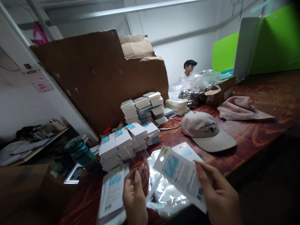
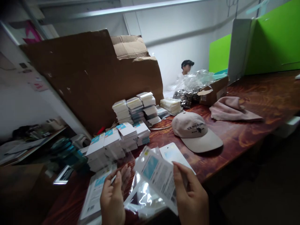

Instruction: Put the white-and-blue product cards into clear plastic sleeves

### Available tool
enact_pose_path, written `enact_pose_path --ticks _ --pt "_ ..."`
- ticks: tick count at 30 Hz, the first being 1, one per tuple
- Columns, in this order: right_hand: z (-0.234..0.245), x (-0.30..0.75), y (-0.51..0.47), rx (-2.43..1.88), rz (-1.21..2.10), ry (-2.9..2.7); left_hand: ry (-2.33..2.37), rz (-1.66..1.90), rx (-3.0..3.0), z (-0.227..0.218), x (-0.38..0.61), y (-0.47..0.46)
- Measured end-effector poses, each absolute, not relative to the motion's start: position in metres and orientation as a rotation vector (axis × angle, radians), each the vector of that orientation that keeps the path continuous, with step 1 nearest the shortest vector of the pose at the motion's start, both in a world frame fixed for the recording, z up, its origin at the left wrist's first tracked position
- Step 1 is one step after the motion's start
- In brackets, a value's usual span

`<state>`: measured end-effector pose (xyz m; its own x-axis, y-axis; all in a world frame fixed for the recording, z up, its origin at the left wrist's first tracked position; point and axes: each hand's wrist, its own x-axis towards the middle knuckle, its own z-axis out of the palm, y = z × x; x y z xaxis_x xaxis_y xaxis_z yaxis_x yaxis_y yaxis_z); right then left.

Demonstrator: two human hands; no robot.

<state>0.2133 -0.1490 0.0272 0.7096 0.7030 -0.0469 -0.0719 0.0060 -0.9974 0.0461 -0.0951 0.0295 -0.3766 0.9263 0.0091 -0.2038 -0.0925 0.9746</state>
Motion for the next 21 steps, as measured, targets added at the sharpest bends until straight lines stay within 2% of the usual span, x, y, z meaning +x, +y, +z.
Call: enact_pose_path --ticks 3,5,14,18,21 --pt "0.032 0.207 -0.152 -1.251 1.139 -0.824 1.188 1.699 0.708 0.055 0.04 -0.103" --pt "0.028 0.204 -0.148 -1.239 1.257 -0.988 1.169 1.732 0.618 0.063 0.036 -0.105" --pt "0.011 0.181 -0.139 -1.587 0.83 -0.85 1.099 1.667 0.43 0.038 0.036 -0.109" --pt "0.014 0.172 -0.144 -1.563 0.86 -0.744 1.091 1.662 0.41 0.036 0.042 -0.115" --pt "0.014 0.17 -0.144 -1.448 1.016 -0.69 1.099 1.668 0.395 0.037 0.039 -0.113"
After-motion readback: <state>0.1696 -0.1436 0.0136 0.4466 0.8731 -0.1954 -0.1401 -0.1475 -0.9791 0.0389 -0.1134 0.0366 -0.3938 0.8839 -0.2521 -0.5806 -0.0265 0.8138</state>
